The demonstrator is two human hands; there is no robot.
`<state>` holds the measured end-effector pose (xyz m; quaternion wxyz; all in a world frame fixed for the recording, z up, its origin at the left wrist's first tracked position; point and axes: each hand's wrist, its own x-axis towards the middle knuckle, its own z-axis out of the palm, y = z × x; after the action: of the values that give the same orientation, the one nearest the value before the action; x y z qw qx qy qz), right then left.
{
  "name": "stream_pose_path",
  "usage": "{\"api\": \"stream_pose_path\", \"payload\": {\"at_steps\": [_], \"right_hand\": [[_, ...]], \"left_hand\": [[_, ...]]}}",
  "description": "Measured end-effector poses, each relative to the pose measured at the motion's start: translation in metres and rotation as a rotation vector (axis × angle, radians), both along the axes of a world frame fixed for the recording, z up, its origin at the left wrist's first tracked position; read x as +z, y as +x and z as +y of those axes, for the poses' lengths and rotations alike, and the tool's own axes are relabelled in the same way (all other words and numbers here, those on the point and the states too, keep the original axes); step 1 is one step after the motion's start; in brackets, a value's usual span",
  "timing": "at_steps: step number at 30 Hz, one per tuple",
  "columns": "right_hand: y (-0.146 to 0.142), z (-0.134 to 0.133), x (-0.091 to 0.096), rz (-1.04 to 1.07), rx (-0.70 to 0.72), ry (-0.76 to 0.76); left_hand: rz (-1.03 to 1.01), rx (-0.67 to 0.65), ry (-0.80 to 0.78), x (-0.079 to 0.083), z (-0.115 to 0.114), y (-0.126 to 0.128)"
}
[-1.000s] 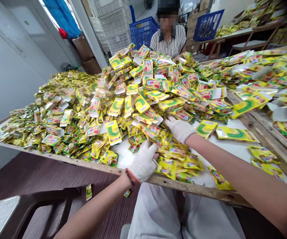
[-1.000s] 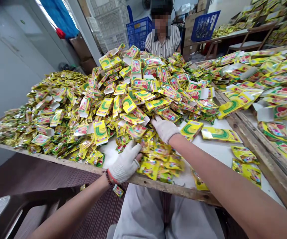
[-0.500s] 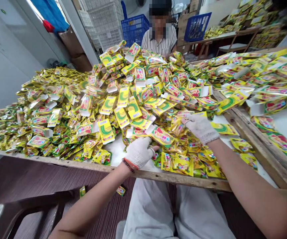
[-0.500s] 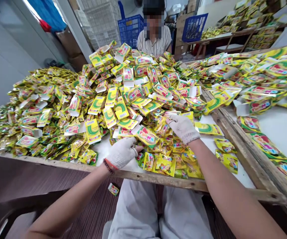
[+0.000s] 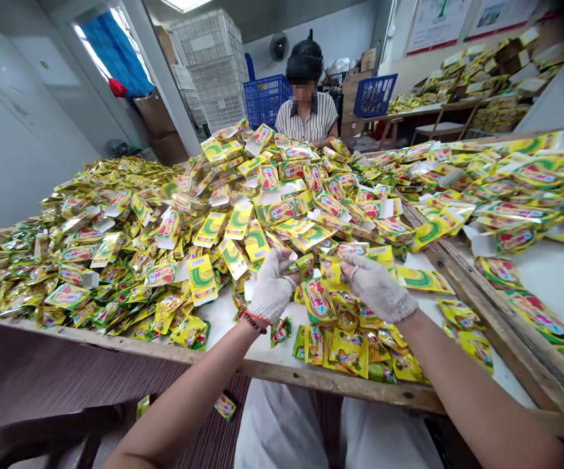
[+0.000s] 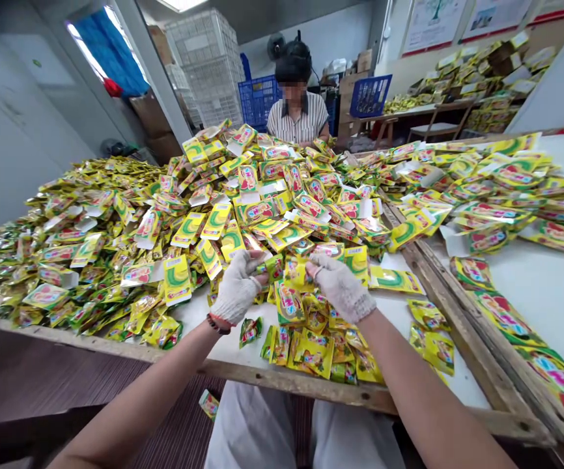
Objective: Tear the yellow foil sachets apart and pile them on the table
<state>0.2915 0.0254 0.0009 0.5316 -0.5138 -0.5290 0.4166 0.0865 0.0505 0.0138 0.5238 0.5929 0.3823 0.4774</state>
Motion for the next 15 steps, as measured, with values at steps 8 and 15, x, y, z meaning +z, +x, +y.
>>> {"api": "stream_pose_path", "payload": {"at_steps": [8, 15], "right_hand": [[-0.004, 0.003, 0.004, -0.601, -0.119, 0.111], [-0.009, 0.002, -0.011, -0.691, -0.172, 0.122]], "left_hand": [[-0.185, -0.152, -0.178, -0.012, 0.027, 0.027], [-0.111, -0.148, -0.254, -0.016, 0.025, 0.015]]}}
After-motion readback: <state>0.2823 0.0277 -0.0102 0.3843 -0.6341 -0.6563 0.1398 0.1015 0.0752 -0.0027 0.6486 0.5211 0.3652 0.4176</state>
